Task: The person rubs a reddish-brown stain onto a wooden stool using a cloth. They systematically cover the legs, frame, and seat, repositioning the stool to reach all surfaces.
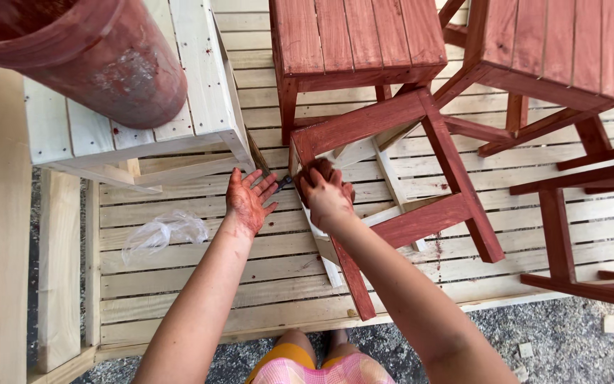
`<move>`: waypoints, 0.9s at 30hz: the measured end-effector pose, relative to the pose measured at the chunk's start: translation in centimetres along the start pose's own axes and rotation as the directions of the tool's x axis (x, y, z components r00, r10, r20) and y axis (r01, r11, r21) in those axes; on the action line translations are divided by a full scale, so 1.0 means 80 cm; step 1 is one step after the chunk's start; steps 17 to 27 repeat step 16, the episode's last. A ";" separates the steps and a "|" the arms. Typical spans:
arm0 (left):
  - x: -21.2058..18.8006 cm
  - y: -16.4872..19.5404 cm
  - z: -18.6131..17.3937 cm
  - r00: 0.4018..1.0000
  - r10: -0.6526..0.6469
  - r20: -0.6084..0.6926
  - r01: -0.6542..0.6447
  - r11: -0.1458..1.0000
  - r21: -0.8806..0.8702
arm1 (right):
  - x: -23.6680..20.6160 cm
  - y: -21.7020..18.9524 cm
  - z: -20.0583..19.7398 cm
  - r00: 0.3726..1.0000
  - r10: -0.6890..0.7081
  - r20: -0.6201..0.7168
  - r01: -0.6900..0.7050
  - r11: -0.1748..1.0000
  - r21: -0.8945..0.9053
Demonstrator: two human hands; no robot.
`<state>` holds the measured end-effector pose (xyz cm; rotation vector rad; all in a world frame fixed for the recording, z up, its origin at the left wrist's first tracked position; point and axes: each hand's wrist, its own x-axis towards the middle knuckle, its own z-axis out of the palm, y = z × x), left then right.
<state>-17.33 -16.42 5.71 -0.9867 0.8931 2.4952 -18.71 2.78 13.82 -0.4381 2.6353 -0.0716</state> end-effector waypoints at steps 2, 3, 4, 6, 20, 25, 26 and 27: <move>-0.005 0.001 0.003 1.000 0.015 -0.003 -0.015 1.000 0.009 | -0.027 0.007 0.007 1.000 -0.012 0.012 0.012 1.000 0.000; -0.008 0.000 0.004 1.000 0.022 -0.005 -0.022 1.000 0.012 | -0.038 0.010 0.011 1.000 -0.011 0.025 0.011 1.000 -0.004; -0.011 -0.002 0.004 1.000 0.028 -0.008 -0.028 1.000 0.014 | -0.049 0.013 0.014 0.999 -0.010 0.039 0.010 1.000 -0.007; -0.017 -0.008 0.005 0.999 0.044 -0.005 -0.044 0.999 0.031 | -0.073 0.017 0.022 0.998 -0.012 0.059 0.014 0.999 -0.037; -0.086 -0.087 0.005 0.992 0.124 -0.010 -0.122 0.984 0.128 | -0.218 0.035 0.052 0.991 -0.049 0.121 0.058 0.995 -0.077; -0.086 -0.087 0.005 0.992 0.124 -0.010 -0.122 0.984 0.128 | -0.218 0.035 0.052 0.991 -0.049 0.121 0.058 0.995 -0.077; -0.086 -0.087 0.005 0.992 0.124 -0.010 -0.122 0.984 0.128 | -0.218 0.035 0.052 0.991 -0.049 0.121 0.058 0.995 -0.077; -0.086 -0.087 0.005 0.992 0.124 -0.010 -0.122 0.984 0.128 | -0.218 0.035 0.052 0.991 -0.049 0.121 0.058 0.995 -0.077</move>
